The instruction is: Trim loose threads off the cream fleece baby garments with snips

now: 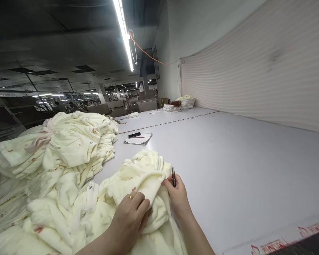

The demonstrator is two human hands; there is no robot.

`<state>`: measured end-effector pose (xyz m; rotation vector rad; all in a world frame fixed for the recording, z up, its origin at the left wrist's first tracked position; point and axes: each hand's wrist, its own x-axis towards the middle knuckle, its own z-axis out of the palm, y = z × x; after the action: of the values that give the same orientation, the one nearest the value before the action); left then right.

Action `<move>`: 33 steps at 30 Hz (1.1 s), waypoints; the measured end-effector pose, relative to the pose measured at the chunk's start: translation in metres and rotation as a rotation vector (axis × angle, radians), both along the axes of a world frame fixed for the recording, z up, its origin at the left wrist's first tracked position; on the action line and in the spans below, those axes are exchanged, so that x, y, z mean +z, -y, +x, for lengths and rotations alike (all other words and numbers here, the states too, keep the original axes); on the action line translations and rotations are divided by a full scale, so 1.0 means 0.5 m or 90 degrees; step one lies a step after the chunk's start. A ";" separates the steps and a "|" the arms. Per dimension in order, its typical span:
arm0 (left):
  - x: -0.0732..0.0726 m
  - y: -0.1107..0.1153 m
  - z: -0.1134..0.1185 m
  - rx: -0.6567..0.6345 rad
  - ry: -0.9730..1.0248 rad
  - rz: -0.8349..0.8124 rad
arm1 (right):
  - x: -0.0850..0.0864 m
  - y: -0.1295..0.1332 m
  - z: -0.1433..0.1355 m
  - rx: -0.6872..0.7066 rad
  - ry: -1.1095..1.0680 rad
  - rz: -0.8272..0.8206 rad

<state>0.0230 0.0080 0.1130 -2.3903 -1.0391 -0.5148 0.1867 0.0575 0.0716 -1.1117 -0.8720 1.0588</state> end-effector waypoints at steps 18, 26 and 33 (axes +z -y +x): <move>0.028 0.011 -0.063 -0.068 1.175 -0.819 | 0.045 0.061 -0.016 0.166 0.090 0.077; 0.098 0.111 -0.179 0.013 0.772 -0.967 | 0.049 0.059 0.020 0.030 0.195 0.044; 0.157 0.162 -0.206 0.304 0.229 -0.888 | 0.031 -0.029 -0.025 0.090 0.381 0.045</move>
<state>-0.0797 -0.0730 0.1916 -2.9088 -2.6905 0.0555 0.1743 0.0720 0.0870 -1.3457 -1.4660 0.8039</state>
